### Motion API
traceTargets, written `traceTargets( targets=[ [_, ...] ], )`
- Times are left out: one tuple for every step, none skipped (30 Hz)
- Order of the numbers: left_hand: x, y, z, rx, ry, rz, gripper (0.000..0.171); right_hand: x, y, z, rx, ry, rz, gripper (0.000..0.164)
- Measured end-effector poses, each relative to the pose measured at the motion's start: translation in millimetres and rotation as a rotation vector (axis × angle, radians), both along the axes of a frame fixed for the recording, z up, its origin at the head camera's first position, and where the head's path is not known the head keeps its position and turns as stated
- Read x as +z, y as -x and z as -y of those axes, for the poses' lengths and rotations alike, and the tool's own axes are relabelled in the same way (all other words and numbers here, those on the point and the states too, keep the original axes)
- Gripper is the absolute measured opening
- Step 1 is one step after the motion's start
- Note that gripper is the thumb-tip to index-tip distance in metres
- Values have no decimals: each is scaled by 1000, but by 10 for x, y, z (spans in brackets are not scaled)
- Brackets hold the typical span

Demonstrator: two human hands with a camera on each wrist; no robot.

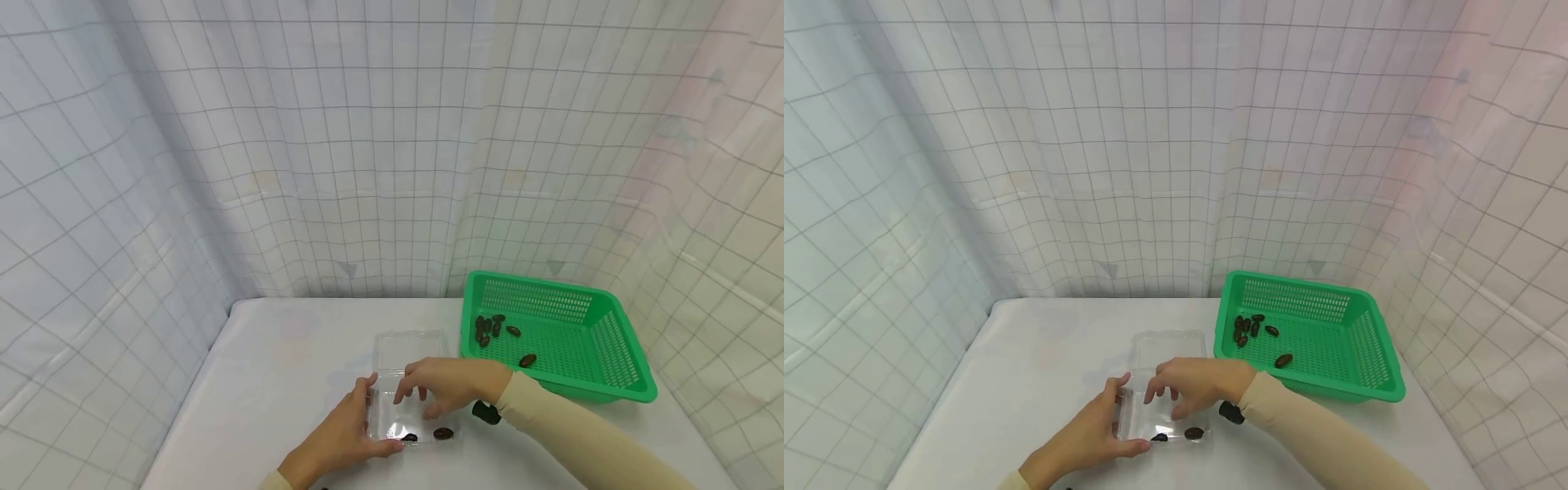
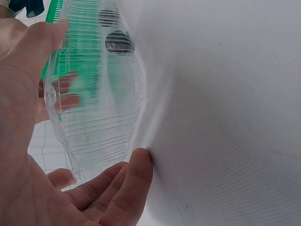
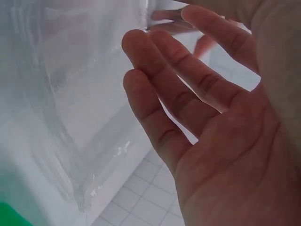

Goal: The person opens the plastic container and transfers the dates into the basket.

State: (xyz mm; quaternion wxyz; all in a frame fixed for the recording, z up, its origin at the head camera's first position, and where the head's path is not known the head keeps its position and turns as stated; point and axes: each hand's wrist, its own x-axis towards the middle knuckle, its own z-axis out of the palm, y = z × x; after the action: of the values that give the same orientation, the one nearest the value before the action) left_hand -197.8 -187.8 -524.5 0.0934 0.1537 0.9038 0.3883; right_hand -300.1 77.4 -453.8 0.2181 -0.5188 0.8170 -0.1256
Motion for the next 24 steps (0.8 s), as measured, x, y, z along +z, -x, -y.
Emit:
traceTargets(
  targets=[
    [2, 4, -2, 1, 2, -1, 127, -24, 0, 20, 12, -13, 4, 50],
    [2, 7, -4, 1, 2, -1, 127, -49, 2, 38, 24, -26, 2, 52],
    [2, 9, -6, 1, 5, -4, 127, -74, 2, 56, 37, -36, 1, 54],
    [1, 11, -9, 1, 8, -7, 127, -96, 3, 73, 49, -44, 1, 55],
    [2, 13, -9, -1, 8, -11, 127, -118, 3, 91, 61, -50, -3, 57],
    [2, 14, -9, -1, 9, -14, 127, -131, 1, 109, 71, -58, -3, 58],
    [3, 14, -9, -1, 8, -16, 126, -147, 0, 130, 81, -65, 0, 58],
    [4, 14, -9, -3, 7, -17, 126, -164, -2, 152, 88, -72, 7, 59],
    [4, 13, -7, -3, 7, -17, 125, -182, -6, 174, 94, -81, 16, 59],
    [3, 11, -7, -3, 4, -14, 125, -198, -10, 198, 102, -92, 25, 59],
    [3, 9, -6, -3, 3, -13, 125, -217, -15, 220, 111, -105, 29, 59],
    [1, 7, -5, -2, 0, -11, 125, -233, -20, 241, 121, -117, 36, 58],
    [-2, 6, -4, -2, -2, -11, 125, -251, -26, 261, 131, -129, 39, 57],
    [-5, 4, -4, -2, -1, -12, 125, -269, -30, 279, 143, -138, 41, 56],
    [-7, 3, -4, -1, -3, -13, 125, -284, -34, 295, 155, -145, 40, 55],
    [-10, 2, -5, -1, -4, -15, 125, -296, -37, 309, 168, -149, 40, 53],
    [-12, 2, -6, -1, -6, -17, 125, -306, -39, 320, 183, -148, 40, 51],
    [-13, 3, -7, -2, -10, -18, 124, -312, -40, 329, 196, -148, 37, 49],
    [-13, 4, -9, -2, -11, -19, 123, -315, -41, 336, 209, -146, 33, 46],
    [-11, 5, -10, -2, -12, -21, 122, -318, -40, 340, 219, -143, 32, 44],
    [-10, 8, -12, -3, -15, -21, 122, -317, -41, 343, 227, -142, 30, 42],
    [-9, 10, -14, -2, -17, -21, 122, -316, -42, 345, 233, -141, 31, 41],
    [-7, 11, -15, -1, -19, -19, 122, -316, -43, 346, 237, -141, 29, 40],
    [-7, 13, -16, -1, -17, -19, 122, -317, -44, 347, 237, -140, 33, 39]
  ],
)
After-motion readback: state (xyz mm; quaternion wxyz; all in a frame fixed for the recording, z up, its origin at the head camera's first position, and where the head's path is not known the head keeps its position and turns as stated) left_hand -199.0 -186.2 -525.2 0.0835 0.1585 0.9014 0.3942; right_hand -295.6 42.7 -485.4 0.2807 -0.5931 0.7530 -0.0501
